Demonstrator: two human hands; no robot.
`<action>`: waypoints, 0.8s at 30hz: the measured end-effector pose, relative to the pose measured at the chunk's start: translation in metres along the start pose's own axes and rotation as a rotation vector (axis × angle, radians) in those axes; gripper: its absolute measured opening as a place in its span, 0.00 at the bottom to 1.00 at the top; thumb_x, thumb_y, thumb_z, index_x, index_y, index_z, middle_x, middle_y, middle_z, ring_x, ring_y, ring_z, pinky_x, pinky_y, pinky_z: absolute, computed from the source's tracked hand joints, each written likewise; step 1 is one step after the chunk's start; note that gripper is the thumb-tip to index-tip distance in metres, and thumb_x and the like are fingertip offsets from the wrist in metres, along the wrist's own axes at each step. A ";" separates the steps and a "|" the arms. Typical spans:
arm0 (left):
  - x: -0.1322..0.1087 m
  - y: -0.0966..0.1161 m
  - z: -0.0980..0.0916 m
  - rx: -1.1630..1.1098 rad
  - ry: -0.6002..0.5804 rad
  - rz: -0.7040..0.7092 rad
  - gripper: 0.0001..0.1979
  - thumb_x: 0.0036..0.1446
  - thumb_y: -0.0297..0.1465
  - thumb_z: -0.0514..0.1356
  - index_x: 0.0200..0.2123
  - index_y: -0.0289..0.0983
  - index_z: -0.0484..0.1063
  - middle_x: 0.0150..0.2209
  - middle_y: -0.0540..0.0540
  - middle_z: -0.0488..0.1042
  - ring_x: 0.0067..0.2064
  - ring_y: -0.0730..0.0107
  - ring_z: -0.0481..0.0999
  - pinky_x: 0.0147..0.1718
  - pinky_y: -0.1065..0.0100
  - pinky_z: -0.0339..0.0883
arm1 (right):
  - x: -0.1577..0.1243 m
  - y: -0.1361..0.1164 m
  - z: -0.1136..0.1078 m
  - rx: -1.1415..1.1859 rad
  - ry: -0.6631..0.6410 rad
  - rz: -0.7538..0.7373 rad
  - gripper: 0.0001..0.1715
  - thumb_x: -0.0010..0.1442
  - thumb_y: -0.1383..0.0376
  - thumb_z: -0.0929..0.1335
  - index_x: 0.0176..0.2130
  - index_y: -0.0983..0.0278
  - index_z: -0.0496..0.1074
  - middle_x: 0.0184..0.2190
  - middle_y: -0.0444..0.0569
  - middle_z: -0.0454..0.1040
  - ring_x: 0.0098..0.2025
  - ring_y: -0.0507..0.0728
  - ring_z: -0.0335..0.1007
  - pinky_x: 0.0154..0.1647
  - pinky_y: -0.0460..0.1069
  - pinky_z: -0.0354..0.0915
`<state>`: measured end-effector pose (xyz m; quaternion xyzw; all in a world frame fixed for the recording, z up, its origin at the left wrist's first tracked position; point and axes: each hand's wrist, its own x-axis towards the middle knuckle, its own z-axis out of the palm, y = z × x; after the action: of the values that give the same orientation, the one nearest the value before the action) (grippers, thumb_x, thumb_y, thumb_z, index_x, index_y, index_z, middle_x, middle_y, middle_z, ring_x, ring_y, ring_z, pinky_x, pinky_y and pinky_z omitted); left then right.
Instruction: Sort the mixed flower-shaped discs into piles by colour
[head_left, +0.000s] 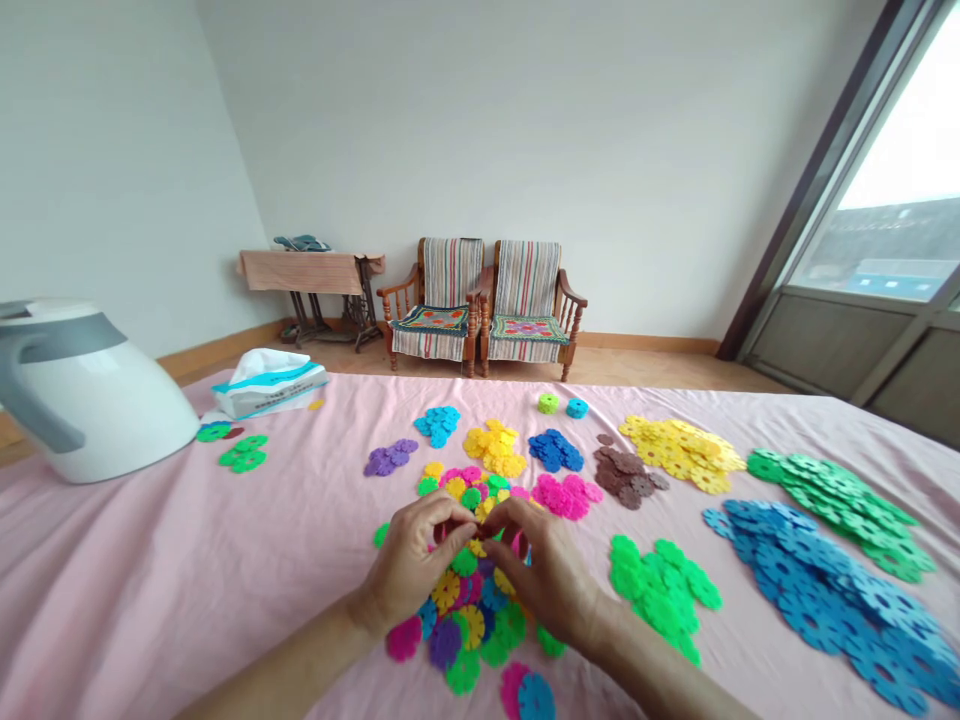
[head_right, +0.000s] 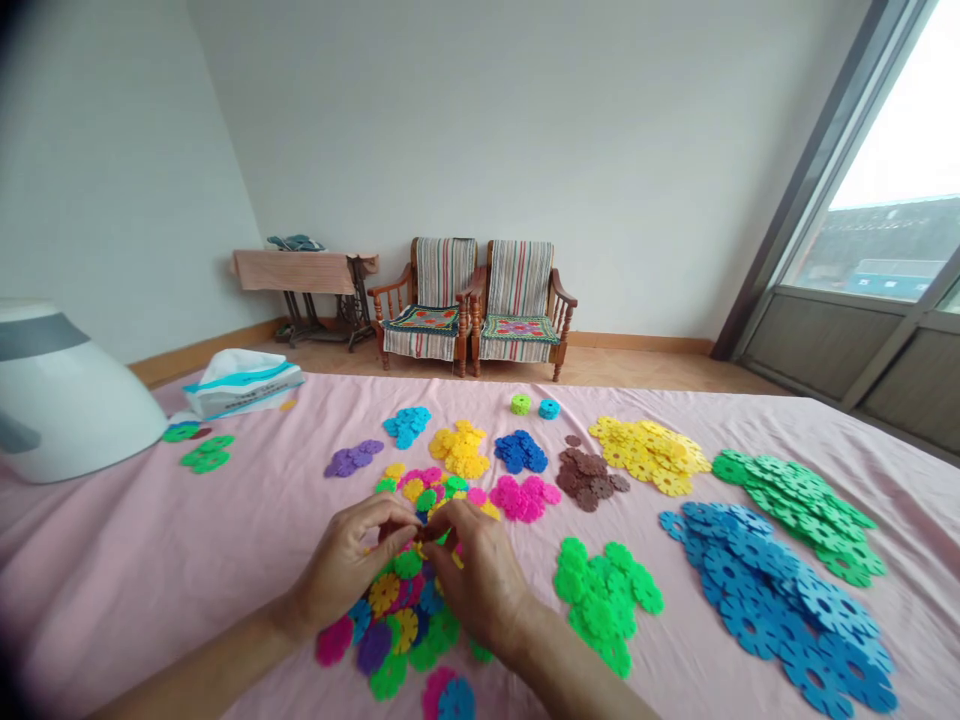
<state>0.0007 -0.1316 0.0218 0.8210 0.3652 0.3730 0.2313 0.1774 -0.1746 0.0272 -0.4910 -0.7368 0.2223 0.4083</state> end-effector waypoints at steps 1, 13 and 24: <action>-0.001 0.001 0.001 -0.013 -0.008 0.002 0.09 0.58 0.33 0.55 0.30 0.36 0.73 0.29 0.46 0.73 0.33 0.69 0.72 0.33 0.71 0.66 | 0.000 -0.003 0.002 0.026 -0.001 0.011 0.04 0.55 0.71 0.65 0.33 0.63 0.70 0.28 0.43 0.73 0.29 0.50 0.67 0.30 0.44 0.61; 0.004 -0.020 -0.005 -0.198 0.171 -0.238 0.13 0.57 0.38 0.54 0.33 0.33 0.72 0.25 0.48 0.73 0.26 0.72 0.71 0.27 0.73 0.66 | 0.025 0.085 -0.093 -0.438 0.444 0.430 0.13 0.53 0.60 0.63 0.31 0.64 0.74 0.26 0.48 0.76 0.28 0.55 0.71 0.28 0.47 0.60; 0.009 -0.030 -0.008 -0.232 0.259 -0.261 0.14 0.56 0.38 0.55 0.32 0.33 0.71 0.25 0.48 0.73 0.25 0.71 0.71 0.26 0.72 0.66 | 0.018 0.114 -0.122 -0.584 0.514 0.552 0.17 0.52 0.60 0.63 0.37 0.65 0.74 0.30 0.54 0.77 0.32 0.60 0.72 0.28 0.49 0.59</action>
<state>-0.0146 -0.1055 0.0115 0.6798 0.4495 0.4819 0.3219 0.3355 -0.1196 0.0200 -0.8016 -0.4857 -0.0226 0.3479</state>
